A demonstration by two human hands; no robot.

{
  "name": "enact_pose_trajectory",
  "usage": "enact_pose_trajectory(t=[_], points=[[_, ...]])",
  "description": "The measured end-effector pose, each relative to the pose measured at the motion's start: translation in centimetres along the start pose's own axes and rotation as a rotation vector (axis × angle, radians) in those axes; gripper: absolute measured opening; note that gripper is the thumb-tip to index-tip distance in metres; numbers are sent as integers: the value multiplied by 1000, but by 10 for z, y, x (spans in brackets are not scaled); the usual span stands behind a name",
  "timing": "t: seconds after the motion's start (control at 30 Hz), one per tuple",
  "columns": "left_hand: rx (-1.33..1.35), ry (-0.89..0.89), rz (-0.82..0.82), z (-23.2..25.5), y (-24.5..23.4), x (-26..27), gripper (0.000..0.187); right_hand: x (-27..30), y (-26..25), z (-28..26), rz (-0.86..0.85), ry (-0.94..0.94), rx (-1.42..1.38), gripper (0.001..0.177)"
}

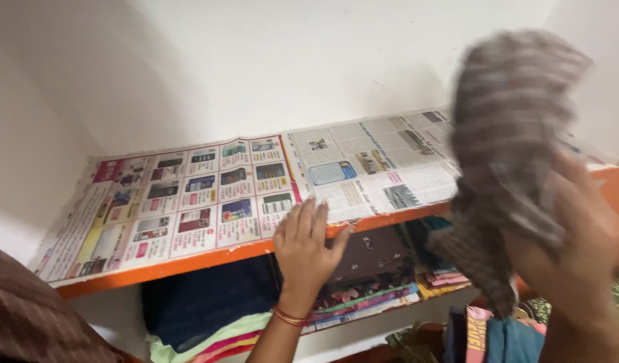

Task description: The person removes folded clothes from a shelf, places them on a bed, wipes the shelf with a cloth, and then lays newspapers on the shelf. The person handles multiple garments and a cleaning cloth.

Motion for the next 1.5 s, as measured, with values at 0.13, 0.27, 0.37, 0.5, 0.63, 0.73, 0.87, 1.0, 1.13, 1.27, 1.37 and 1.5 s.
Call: enact_pose_trajectory(t=[0.13,0.27,0.37,0.5,0.63,0.73,0.87,1.0,1.13,1.27,1.37,1.5], points=[[-52,18,69,-3,9,12,54,-42,89,-1,-158,-61,59,59],[-86,53,73,-5,12,15,54,-42,237,36,-762,-141,337,64],[-102,62,101,-7,11,16,54,-27,287,69,-800,-79,251,62],[-104,64,113,-9,14,18,55,-18,300,98,-800,-11,237,66],[-100,52,96,-10,17,19,55,-20,296,96,-774,-7,207,64],[-144,43,123,-9,17,19,58,-22,292,93,-754,13,147,62],[-161,42,116,-9,20,22,58,-23,289,89,-717,-18,135,60],[-148,38,95,-9,22,22,58,-22,289,88,-723,-23,141,55],[-25,-21,17,-11,20,20,56,-21,287,88,-712,-15,149,55],[126,-157,-73,-24,-4,9,56,-24,285,79,-671,-92,148,59],[-24,-215,-121,-61,-20,-9,64,-24,285,80,-711,-47,153,58],[-70,-331,-399,-105,-11,-10,78,-23,287,81,-723,-26,178,59]])
Point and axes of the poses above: each hand's wrist, its own x-axis away from the middle knuckle, its own y-axis out of the palm, z = x × y, the point moved 8 cm from there along -x, towards the middle knuckle, and after that the axes turned 13 degrees about y, right-handed, at the moved point
